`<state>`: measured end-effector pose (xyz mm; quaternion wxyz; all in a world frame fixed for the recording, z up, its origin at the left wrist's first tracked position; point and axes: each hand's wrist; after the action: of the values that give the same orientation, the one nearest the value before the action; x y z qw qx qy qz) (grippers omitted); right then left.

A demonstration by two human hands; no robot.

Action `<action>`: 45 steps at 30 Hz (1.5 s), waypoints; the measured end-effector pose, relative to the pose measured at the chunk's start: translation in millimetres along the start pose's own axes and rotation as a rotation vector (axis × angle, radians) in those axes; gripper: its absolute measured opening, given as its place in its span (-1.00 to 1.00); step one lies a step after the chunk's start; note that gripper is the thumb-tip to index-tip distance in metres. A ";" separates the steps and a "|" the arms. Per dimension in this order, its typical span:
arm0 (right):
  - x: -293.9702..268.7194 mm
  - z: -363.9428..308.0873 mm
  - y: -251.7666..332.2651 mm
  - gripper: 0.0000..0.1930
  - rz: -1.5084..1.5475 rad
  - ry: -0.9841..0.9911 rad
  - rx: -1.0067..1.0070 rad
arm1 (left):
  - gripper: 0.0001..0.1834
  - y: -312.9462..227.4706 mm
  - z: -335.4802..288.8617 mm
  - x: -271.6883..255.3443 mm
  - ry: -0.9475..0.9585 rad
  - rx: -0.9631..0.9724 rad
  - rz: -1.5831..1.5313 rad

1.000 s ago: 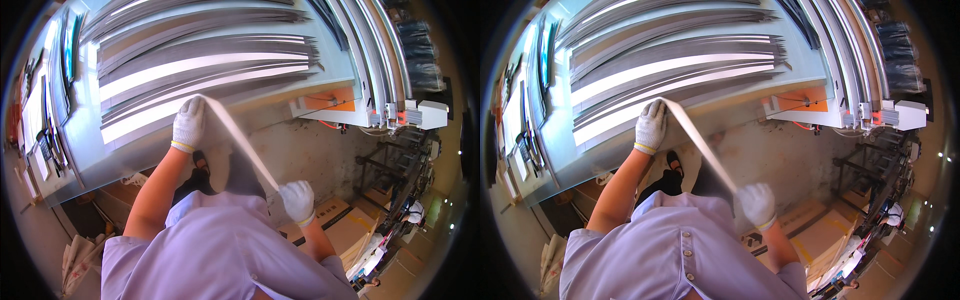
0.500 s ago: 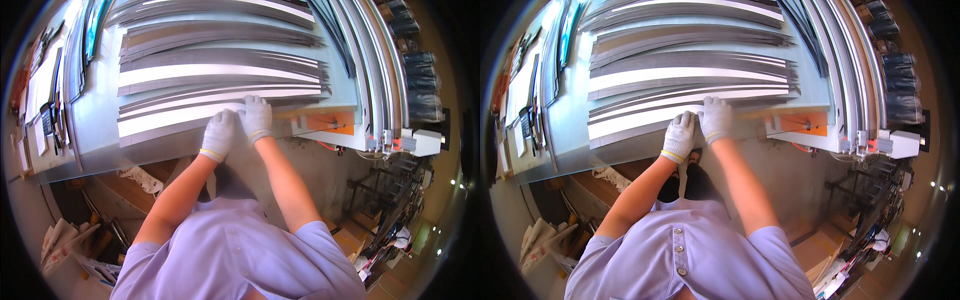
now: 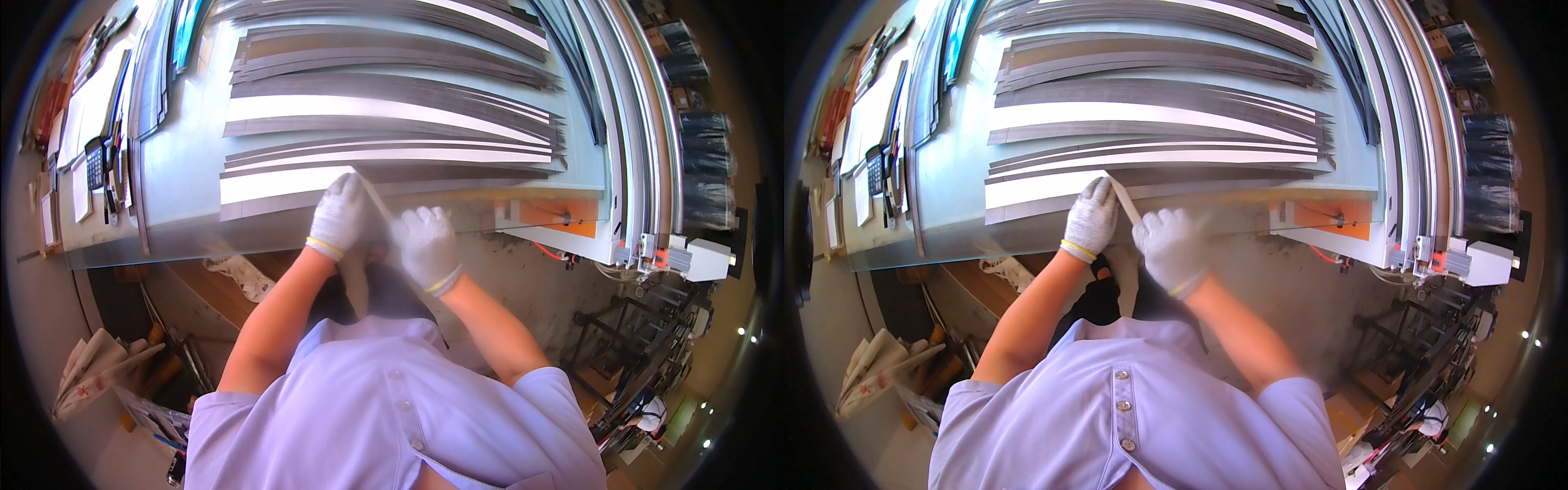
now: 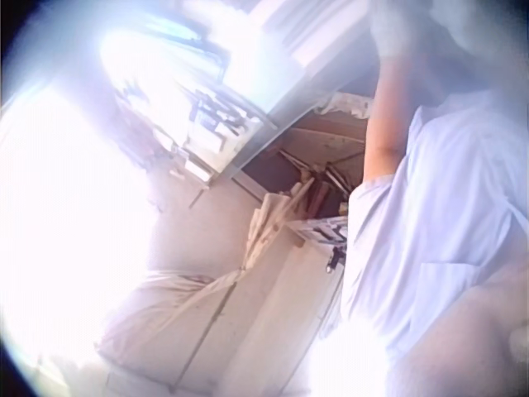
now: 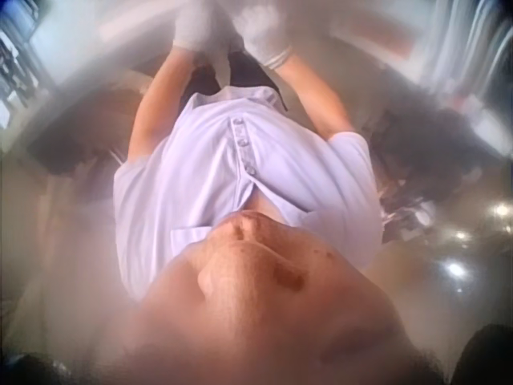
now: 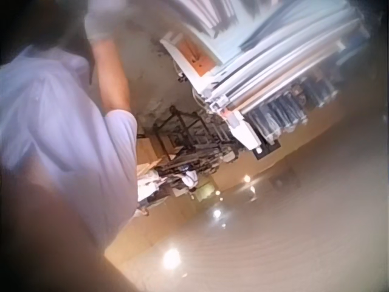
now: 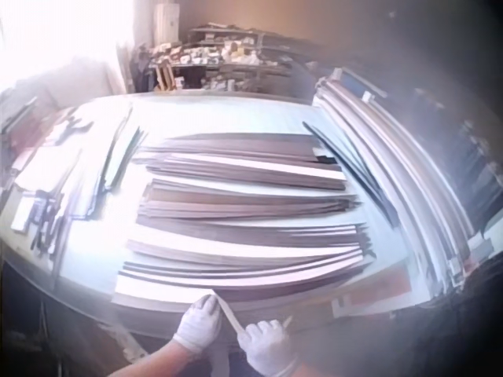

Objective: The person peels the white protective paper backing off of several long silver strips one at a time on a work table.

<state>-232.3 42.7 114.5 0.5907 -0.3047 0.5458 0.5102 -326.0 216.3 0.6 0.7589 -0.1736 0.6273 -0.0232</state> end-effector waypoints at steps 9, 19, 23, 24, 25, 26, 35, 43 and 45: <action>-53.8 -27.3 100.0 -0.84 0.120 -0.036 -0.242 | -0.66 99.8 -48.3 -53.5 -0.082 -0.096 0.034; -60.9 -93.4 114.3 -0.73 0.032 0.172 -0.215 | -0.68 157.3 -92.3 -73.2 -0.204 -0.212 0.081; -25.2 -91.1 79.9 -0.57 0.118 0.098 0.190 | -0.67 161.1 -96.2 -73.0 -0.246 -0.231 0.095; -11.7 -77.9 71.3 -0.53 0.122 0.028 0.215 | -0.67 157.8 -95.4 -74.1 -0.234 -0.256 0.083; 1.2 -58.6 66.8 -0.48 0.128 -0.042 0.247 | -0.66 155.0 -95.2 -75.9 -0.217 -0.277 0.071; 12.5 -31.6 66.6 -0.49 0.138 -0.098 0.231 | -0.66 154.1 -96.3 -76.2 -0.226 -0.282 0.090; 127.5 166.6 132.2 -0.46 0.253 0.120 0.147 | -0.60 143.2 -98.5 -59.2 -0.249 -0.331 0.111; 174.8 166.9 128.4 -0.77 0.297 -0.124 -0.126 | -0.62 142.9 -99.6 -67.1 -0.286 -0.360 0.080; 173.9 164.9 124.9 -0.78 0.315 -0.194 -0.195 | -0.62 145.3 -102.5 -64.2 -0.291 -0.379 0.093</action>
<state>-314.4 277.6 8.9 0.5213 -0.2207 0.4751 0.6737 -464.5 344.8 3.0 0.7955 -0.2852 0.5117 0.1550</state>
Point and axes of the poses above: each hand's wrist, its own z-axis towards the middle knuckle, its own x-axis out of the palm, y = z × x, and after that the axes turned 3 degrees about y, right-handed
